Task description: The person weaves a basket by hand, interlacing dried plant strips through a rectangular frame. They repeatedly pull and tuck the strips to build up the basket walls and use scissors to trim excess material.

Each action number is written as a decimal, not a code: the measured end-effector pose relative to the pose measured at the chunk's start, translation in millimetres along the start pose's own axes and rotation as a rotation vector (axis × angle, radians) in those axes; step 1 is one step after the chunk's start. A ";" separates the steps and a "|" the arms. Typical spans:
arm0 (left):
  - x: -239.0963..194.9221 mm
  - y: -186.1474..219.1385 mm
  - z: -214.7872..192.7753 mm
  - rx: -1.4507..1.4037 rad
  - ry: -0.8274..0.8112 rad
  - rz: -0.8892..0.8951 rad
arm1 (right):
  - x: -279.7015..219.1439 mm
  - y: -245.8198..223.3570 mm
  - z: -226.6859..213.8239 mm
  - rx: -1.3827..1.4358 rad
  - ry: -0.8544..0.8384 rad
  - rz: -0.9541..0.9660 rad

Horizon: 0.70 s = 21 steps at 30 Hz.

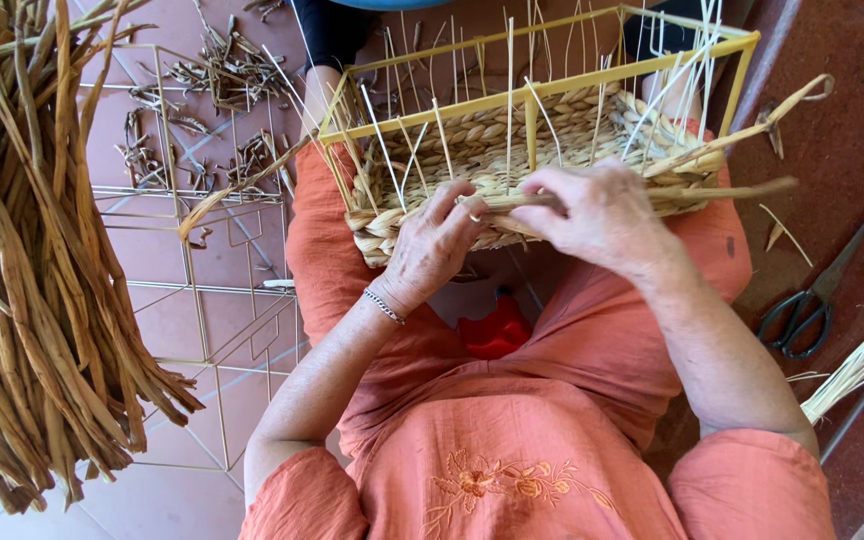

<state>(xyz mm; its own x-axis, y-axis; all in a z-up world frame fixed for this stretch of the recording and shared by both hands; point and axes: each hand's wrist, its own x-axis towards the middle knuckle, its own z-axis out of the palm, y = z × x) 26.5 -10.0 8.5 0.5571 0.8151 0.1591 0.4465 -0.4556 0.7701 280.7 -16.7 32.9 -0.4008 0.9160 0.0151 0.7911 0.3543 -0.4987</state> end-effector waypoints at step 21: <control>17.6 -23.1 37.4 0.103 0.147 -0.172 | -22.1 -45.3 7.2 -0.435 0.453 -0.188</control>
<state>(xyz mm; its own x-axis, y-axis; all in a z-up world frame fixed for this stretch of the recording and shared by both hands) 52.1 1.4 -29.6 0.3619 0.9238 0.1252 0.5991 -0.3334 0.7280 250.4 -54.3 48.9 -0.3913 0.7860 0.4787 0.8793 0.4727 -0.0575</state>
